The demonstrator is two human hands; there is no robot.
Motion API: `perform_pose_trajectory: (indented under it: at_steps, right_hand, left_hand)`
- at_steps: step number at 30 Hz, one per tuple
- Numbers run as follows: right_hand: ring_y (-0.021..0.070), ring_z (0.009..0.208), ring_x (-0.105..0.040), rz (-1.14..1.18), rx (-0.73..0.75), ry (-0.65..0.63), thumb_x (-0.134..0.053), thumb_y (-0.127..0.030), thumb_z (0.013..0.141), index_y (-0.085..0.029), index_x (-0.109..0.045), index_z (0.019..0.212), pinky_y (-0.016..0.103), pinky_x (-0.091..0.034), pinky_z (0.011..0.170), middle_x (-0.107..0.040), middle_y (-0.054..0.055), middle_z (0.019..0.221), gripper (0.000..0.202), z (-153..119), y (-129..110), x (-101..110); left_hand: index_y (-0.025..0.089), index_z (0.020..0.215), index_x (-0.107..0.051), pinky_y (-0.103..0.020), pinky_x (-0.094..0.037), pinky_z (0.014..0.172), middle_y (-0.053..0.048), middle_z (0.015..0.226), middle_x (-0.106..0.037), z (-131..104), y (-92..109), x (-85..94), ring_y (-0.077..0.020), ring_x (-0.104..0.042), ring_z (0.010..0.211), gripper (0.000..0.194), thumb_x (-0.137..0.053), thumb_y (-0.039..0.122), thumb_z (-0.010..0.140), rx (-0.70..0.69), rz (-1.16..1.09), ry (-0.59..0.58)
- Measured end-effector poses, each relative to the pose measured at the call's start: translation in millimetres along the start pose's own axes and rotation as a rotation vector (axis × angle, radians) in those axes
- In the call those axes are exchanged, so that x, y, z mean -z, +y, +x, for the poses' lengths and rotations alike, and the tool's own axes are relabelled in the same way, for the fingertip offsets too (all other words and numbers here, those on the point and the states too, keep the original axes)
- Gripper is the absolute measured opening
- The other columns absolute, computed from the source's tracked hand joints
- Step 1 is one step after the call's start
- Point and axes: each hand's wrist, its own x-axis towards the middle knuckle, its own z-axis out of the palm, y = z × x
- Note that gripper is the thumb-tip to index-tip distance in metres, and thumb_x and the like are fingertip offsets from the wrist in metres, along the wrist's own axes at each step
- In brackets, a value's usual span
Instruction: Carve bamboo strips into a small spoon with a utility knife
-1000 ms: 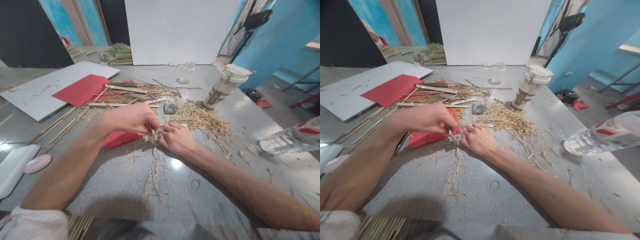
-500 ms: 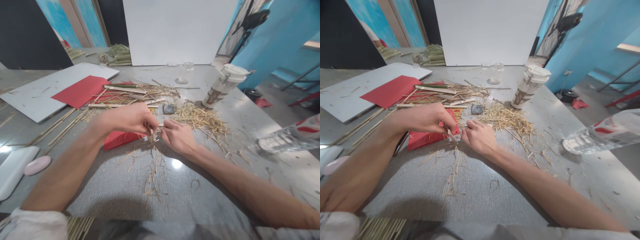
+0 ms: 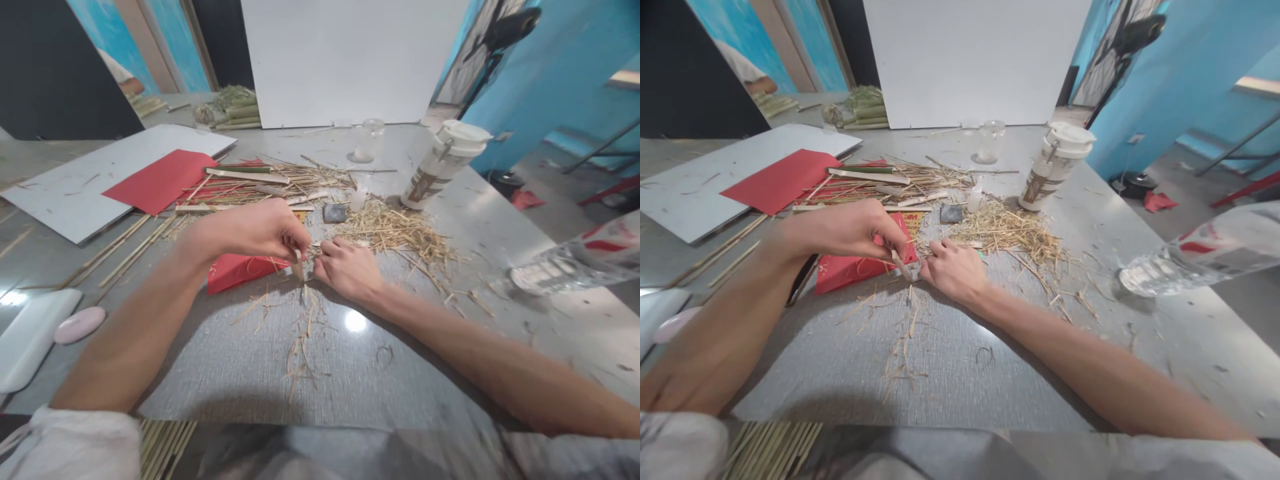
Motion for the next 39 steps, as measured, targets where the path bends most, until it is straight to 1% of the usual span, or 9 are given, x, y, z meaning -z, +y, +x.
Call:
perform_pose_trajectory:
  at_steps: [5,13,18,21,25,31,34,36,39]
  right_hand:
    - [0.0231,0.1,-0.063,-0.029,-0.046,0.005,-0.037,-0.031,0.115,-0.018,-0.078,0.086,0.037,-0.023,0.058,-0.076,0.01,0.105,0.052,0,0,8]
    - [0.0271,0.099,-0.063,-0.025,0.001,-0.055,-0.048,-0.031,0.112,-0.02,-0.08,0.082,0.037,-0.03,0.062,-0.077,0.011,0.1,0.046,0,-3,-1]
    - [0.0261,0.091,-0.063,0.03,-0.018,-0.046,-0.046,-0.03,0.111,-0.018,-0.079,0.081,0.036,-0.031,0.064,-0.077,0.013,0.097,0.046,1,-1,1]
    - [0.024,0.086,-0.061,0.117,-0.035,-0.016,-0.045,-0.032,0.109,-0.018,-0.075,0.077,0.035,-0.029,0.064,-0.076,0.012,0.094,0.047,1,2,-1]
    - [0.021,0.072,-0.055,0.306,-0.093,0.056,-0.039,-0.04,0.108,-0.02,-0.065,0.067,0.036,-0.027,0.063,-0.069,0.01,0.077,0.052,-1,10,0]
    - [0.0174,0.063,-0.051,0.667,-0.163,0.21,-0.008,-0.058,0.111,-0.023,-0.056,0.079,0.034,-0.037,0.061,-0.057,0.003,0.069,0.067,0,13,27]
    - [0.016,0.066,-0.054,0.885,-0.161,0.207,-0.039,-0.071,0.105,-0.024,-0.061,0.095,0.032,-0.041,0.061,-0.061,0.0,0.078,0.054,0,1,46]
    - [0.0152,0.065,-0.054,1.075,-0.244,0.152,-0.069,-0.064,0.093,-0.023,-0.066,0.096,0.031,-0.04,0.059,-0.063,-0.002,0.077,0.042,-1,-9,55]
    - [0.0141,0.061,-0.051,1.247,-0.349,0.083,-0.079,-0.048,0.087,-0.021,-0.069,0.083,0.031,-0.038,0.056,-0.063,-0.002,0.07,0.029,-4,-17,63]
  left_hand:
    - [0.022,0.08,-0.081,-0.024,-0.043,0.065,0.001,0.074,-0.081,0,0,0.0,-0.0121,-0.071,0.067,0.018,-0.072,0.017,0.095,-0.006,0.022,-0.013]
    - [0.021,0.078,-0.08,-0.023,-0.044,0.064,0.001,0.071,-0.078,-5,-1,7.3,-0.0124,-0.069,0.066,0.021,-0.07,0.022,0.096,0.029,0.001,0.012]
    - [0.017,0.081,-0.08,-0.023,-0.035,0.055,0.003,0.064,-0.065,-39,2,30.8,-0.0095,-0.051,0.06,0.009,-0.076,0.017,0.09,0.132,-0.066,0.374]
    - [0.017,0.083,-0.08,-0.024,-0.038,0.055,0.002,0.066,-0.066,-57,3,39.8,-0.0103,-0.052,0.06,0.006,-0.085,0.02,0.085,0.022,-0.264,0.549]
    - [0.019,0.082,-0.08,-0.025,-0.04,0.055,0.002,0.066,-0.066,-66,9,42.1,-0.0118,-0.054,0.061,0.007,-0.088,0.019,0.082,-0.029,-0.373,0.634]
    - [0.018,0.079,-0.077,-0.02,-0.042,0.057,0.004,0.068,-0.065,-58,21,38.5,-0.0095,-0.054,0.063,0.008,-0.082,0.02,0.084,0.168,-0.372,0.71]
    - [0.017,0.082,-0.076,-0.021,-0.049,0.061,0.002,0.072,-0.069,-48,22,36.1,-0.0112,-0.061,0.067,0.009,-0.079,0.023,0.089,0.23,-0.416,0.663]
    - [0.018,0.083,-0.074,-0.022,-0.052,0.063,0.001,0.074,-0.07,-43,22,34.7,-0.0126,-0.064,0.069,0.009,-0.076,0.022,0.091,0.271,-0.461,0.648]
    - [0.021,0.09,-0.072,-0.023,-0.054,0.063,0.001,0.077,-0.072,-41,22,34.7,-0.0136,-0.067,0.07,0.005,-0.077,0.024,0.091,0.338,-0.457,0.625]
